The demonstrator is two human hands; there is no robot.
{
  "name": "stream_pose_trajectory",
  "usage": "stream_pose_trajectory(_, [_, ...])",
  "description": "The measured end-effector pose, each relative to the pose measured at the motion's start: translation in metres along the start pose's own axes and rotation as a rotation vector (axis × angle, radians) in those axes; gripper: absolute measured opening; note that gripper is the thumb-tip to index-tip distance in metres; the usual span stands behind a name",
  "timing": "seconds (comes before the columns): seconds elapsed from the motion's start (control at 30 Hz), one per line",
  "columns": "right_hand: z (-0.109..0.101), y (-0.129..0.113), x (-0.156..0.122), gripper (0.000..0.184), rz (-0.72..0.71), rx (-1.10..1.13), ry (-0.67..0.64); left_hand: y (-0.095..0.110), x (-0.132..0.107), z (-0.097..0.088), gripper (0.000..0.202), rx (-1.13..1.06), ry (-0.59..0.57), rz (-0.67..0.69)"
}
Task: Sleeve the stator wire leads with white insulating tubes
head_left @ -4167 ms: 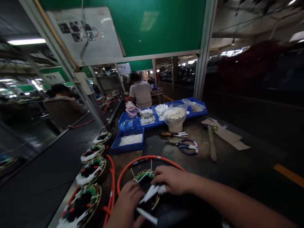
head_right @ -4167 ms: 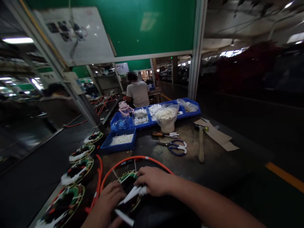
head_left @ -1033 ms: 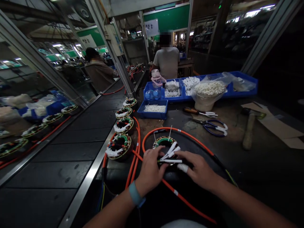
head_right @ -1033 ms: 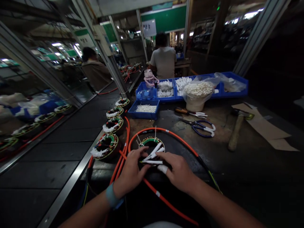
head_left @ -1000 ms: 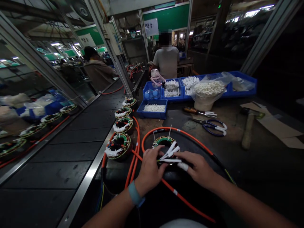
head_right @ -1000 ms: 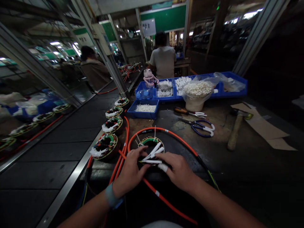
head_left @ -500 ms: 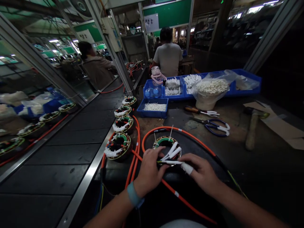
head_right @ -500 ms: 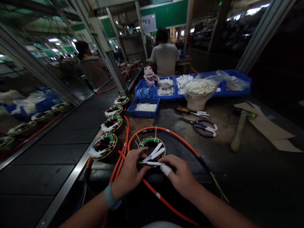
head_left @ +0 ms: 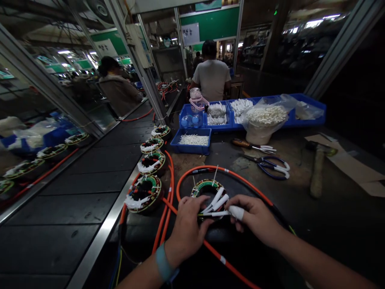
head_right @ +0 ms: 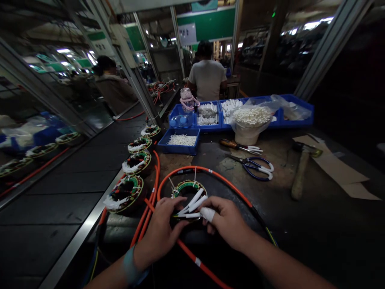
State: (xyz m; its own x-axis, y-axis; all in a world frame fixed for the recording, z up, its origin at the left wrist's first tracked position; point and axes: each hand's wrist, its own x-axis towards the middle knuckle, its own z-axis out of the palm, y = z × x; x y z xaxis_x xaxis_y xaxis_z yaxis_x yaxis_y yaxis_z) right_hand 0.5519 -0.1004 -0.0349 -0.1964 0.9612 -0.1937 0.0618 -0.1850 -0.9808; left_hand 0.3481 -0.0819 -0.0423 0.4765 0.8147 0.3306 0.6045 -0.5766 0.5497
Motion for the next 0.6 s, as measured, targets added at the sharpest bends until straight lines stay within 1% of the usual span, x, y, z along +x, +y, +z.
stream_pose_trajectory(0.1, [-0.005, -0.009, 0.023, 0.013, -0.061, -0.049, -0.027, -0.002, -0.002, -0.006, 0.054, 0.017, -0.032, 0.030])
stream_pose_trajectory(0.2, [-0.013, -0.012, 0.041, 0.009, -0.029, -0.083, -0.145, -0.005, -0.003, -0.014, 0.055, -0.003, -0.063, 0.055])
stream_pose_trajectory(0.27, [-0.020, -0.012, 0.049, 0.008, -0.024, -0.102, -0.236, -0.007, -0.002, -0.015, 0.046, -0.033, -0.034, 0.013])
stream_pose_trajectory(0.37, [-0.035, -0.015, 0.064, 0.011, -0.071, -0.180, -0.369, -0.011, 0.001, -0.010, 0.036, -0.045, 0.047, -0.036])
stream_pose_trajectory(0.4, [-0.041, -0.018, 0.073, 0.013, -0.113, -0.258, -0.349, -0.015, 0.003, -0.006, 0.036, -0.032, 0.069, -0.021])
stream_pose_trajectory(0.43, [-0.049, -0.021, 0.085, 0.015, -0.165, -0.369, -0.273, -0.019, 0.004, -0.002, 0.037, -0.013, 0.082, 0.003])
stream_pose_trajectory(0.5, [-0.066, -0.029, 0.118, 0.019, -0.268, -0.616, -0.007, -0.031, 0.006, 0.006, 0.038, 0.037, 0.070, 0.075])
stream_pose_trajectory(0.53, [-0.075, -0.032, 0.138, 0.021, -0.300, -0.724, 0.137, -0.038, 0.006, 0.010, 0.038, 0.066, 0.035, 0.120])
stream_pose_trajectory(0.57, [-0.084, -0.036, 0.159, 0.025, -0.312, -0.795, 0.238, -0.046, 0.006, 0.014, 0.036, 0.093, -0.015, 0.167])
stream_pose_trajectory(0.6, [-0.093, -0.040, 0.181, 0.030, -0.310, -0.845, 0.304, -0.052, 0.006, 0.017, 0.033, 0.118, -0.057, 0.202])
